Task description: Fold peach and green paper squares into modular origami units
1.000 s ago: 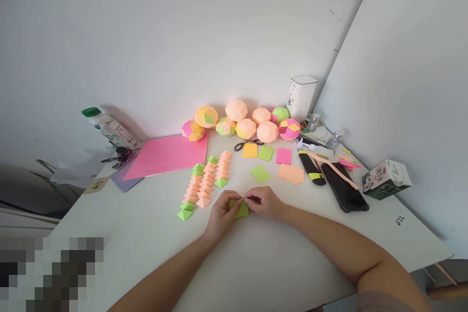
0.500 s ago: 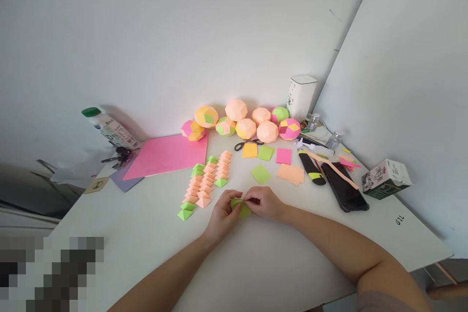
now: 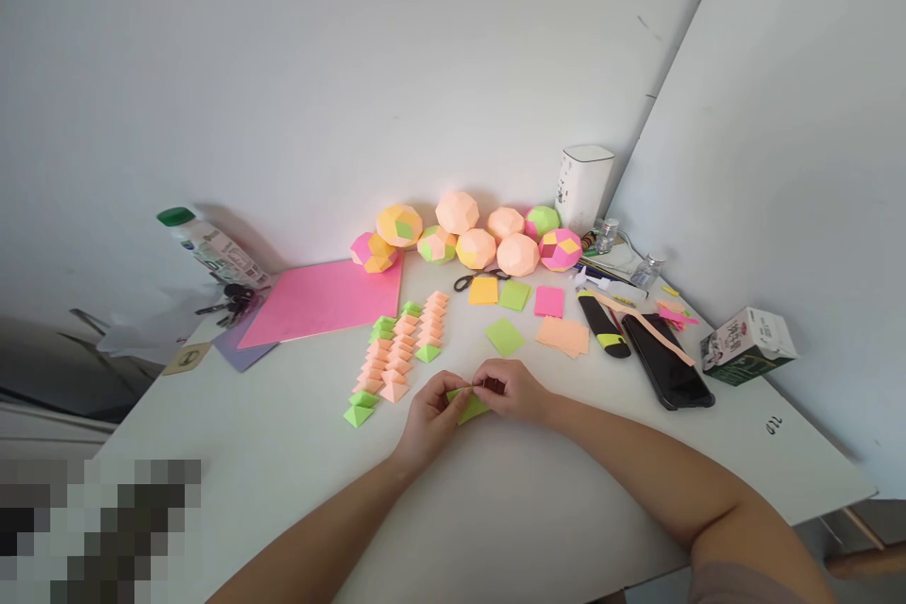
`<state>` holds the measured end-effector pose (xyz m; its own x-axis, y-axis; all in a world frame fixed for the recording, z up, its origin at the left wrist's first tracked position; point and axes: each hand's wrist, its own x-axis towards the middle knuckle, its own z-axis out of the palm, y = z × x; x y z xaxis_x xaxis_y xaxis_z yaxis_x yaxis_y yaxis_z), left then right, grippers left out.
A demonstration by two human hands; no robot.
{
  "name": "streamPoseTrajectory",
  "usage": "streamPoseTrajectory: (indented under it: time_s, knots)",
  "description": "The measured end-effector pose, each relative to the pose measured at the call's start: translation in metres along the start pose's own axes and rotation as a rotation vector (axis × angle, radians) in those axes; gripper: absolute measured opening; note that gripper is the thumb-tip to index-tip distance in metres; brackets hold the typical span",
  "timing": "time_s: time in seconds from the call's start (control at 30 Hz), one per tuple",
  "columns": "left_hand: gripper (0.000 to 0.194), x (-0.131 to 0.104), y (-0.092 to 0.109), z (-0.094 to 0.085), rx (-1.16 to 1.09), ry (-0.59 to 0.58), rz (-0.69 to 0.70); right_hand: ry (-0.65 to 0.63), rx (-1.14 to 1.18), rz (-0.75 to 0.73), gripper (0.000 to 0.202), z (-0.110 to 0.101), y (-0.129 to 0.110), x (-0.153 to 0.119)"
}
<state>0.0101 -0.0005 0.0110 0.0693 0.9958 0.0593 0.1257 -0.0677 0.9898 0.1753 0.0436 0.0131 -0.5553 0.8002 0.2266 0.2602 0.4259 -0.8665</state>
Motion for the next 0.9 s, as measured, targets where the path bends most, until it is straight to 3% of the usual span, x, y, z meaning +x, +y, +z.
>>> streamPoseTrajectory:
  time_s: [0.2,0.53,0.73,0.9]
  knots:
    - [0.022,-0.0008,0.0029,-0.0001,-0.073,-0.025,-0.036,-0.052,0.083,0.037,0.014,-0.0032,-0.0024,0.0002]
    - [0.031,0.0015,-0.0014,-0.0022,-0.309,-0.012,-0.194,-0.07,0.38,0.228,0.018,-0.0063,0.0037,-0.0028]
    - [0.031,0.0014,-0.0012,-0.0018,-0.219,-0.051,-0.147,-0.102,0.258,0.142,0.017,-0.0053,0.0037,-0.001]
    - [0.035,0.0009,0.0006,-0.0003,-0.184,-0.052,-0.14,-0.076,0.243,0.18,0.019,-0.006,0.0054,-0.0012]
